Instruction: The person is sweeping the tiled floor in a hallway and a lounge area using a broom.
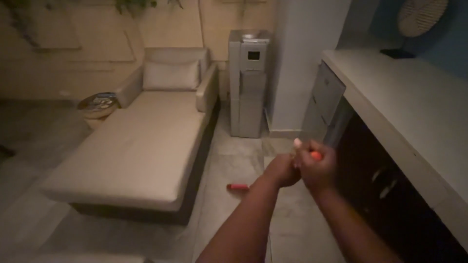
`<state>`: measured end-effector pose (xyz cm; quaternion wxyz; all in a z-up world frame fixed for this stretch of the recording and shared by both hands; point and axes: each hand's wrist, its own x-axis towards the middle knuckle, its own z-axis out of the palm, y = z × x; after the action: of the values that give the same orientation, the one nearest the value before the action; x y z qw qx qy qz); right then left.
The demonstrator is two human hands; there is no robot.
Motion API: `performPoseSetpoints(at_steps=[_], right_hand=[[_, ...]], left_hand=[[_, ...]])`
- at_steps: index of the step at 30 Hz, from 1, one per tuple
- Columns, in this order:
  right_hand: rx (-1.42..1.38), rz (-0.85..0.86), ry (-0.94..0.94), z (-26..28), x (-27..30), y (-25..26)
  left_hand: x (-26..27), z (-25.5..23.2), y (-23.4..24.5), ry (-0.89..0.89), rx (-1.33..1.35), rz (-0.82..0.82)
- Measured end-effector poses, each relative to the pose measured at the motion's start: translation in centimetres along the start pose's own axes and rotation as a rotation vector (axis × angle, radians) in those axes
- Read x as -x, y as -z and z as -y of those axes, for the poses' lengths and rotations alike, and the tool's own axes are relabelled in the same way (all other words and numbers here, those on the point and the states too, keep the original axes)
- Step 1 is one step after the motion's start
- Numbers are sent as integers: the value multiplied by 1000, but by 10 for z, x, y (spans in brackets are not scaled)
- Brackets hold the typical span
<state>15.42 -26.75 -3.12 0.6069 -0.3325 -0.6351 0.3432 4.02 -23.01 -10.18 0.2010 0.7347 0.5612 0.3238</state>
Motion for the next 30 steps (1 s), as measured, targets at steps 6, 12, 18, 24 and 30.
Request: performPoseSetpoints(at_steps=[6,12,18,24,30], right_hand=[[-15,-9,-26,36,11,-4],[250,-186,-260,165,0,9],[198,-164,-65,189,-21,42],[12,-245,21,151,-1,70],[52,-76,32,55,22,95]], left_hand=[[30,-30,20,108,73,75],[43,-99,46,35,518,202],[25,-140,44,-217,827,195],[24,-162,28,-125,306,112],[14,-89,-59,7,150,-71]])
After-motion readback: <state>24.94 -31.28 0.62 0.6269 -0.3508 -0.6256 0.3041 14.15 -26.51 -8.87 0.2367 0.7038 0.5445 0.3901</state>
